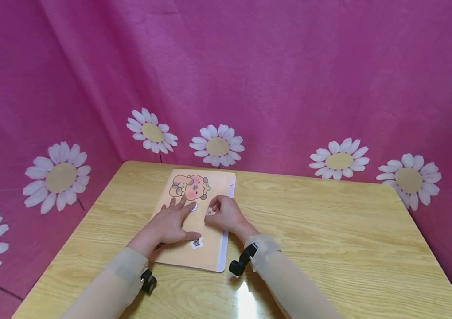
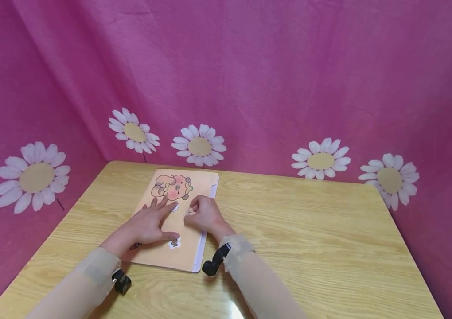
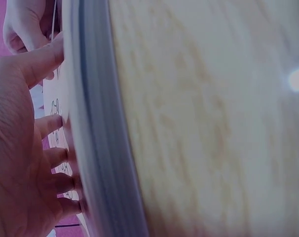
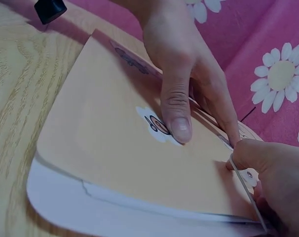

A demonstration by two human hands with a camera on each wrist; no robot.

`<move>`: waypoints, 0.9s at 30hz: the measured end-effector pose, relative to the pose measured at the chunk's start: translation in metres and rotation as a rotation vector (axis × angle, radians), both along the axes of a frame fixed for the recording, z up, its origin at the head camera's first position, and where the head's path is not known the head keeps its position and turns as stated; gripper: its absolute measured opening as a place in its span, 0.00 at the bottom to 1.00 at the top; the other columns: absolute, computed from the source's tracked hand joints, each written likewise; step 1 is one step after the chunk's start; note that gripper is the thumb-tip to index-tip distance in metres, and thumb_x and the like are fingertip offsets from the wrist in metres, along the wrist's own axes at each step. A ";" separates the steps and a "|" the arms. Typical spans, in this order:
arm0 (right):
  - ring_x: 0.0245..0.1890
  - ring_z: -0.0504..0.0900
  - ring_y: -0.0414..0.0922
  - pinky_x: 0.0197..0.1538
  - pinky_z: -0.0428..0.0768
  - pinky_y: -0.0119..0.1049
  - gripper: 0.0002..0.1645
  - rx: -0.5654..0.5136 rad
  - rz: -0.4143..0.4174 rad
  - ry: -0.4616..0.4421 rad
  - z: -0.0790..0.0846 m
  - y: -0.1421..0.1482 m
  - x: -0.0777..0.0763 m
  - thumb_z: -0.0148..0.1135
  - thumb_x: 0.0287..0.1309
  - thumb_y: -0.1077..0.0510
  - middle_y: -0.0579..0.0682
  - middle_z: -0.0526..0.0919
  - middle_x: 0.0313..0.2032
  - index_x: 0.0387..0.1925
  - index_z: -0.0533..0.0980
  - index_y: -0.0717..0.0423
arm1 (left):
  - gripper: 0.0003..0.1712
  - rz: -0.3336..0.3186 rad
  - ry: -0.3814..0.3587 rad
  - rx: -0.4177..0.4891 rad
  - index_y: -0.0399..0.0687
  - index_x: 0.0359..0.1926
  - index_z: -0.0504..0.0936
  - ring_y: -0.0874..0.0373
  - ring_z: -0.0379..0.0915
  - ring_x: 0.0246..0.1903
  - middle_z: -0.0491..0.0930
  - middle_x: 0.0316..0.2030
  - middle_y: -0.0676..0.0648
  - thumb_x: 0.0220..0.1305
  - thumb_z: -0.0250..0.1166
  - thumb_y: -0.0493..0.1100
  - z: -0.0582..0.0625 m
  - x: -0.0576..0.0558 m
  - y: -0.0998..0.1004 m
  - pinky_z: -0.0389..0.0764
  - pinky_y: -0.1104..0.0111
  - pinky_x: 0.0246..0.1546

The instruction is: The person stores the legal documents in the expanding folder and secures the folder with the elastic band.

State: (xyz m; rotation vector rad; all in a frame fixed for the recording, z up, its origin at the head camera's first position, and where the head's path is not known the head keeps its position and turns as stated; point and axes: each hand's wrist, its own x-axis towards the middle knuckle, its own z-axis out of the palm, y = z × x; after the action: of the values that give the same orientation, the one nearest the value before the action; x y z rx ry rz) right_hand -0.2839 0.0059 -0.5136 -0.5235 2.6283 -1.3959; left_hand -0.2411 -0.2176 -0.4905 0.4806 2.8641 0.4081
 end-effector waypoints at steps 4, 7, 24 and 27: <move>0.33 0.75 0.41 0.39 0.75 0.34 0.19 0.046 0.002 0.008 0.000 -0.005 0.001 0.79 0.48 0.57 0.46 0.78 0.32 0.40 0.79 0.56 | 0.64 0.000 0.000 0.004 0.56 0.84 0.59 0.26 0.40 0.78 0.45 0.83 0.37 0.54 0.67 0.80 -0.002 0.000 -0.002 0.47 0.35 0.74; 0.33 0.75 0.42 0.39 0.74 0.35 0.20 0.077 0.012 0.028 0.001 -0.007 0.001 0.78 0.47 0.56 0.46 0.77 0.31 0.41 0.79 0.56 | 0.64 0.003 0.005 0.006 0.56 0.84 0.60 0.26 0.40 0.78 0.45 0.82 0.37 0.54 0.67 0.80 -0.003 0.000 -0.002 0.47 0.34 0.74; 0.32 0.75 0.44 0.38 0.76 0.36 0.23 0.190 0.091 0.047 0.011 -0.007 -0.007 0.79 0.46 0.54 0.49 0.78 0.32 0.41 0.78 0.60 | 0.62 -0.003 0.040 -0.001 0.57 0.84 0.60 0.27 0.41 0.78 0.46 0.83 0.39 0.56 0.66 0.79 -0.004 0.000 -0.001 0.47 0.35 0.74; 0.31 0.74 0.43 0.36 0.74 0.35 0.23 0.182 0.119 0.037 0.010 -0.006 -0.009 0.79 0.45 0.56 0.49 0.77 0.31 0.41 0.78 0.60 | 0.62 0.000 0.039 -0.006 0.57 0.84 0.60 0.28 0.41 0.78 0.46 0.83 0.39 0.56 0.66 0.79 -0.005 0.001 -0.003 0.48 0.35 0.74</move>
State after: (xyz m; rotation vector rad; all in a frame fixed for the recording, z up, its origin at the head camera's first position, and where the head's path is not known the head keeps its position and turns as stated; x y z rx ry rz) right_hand -0.2926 -0.0001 -0.5037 -0.6751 2.6690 -1.1099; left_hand -0.2404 -0.2201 -0.4956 0.4931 2.9015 0.3943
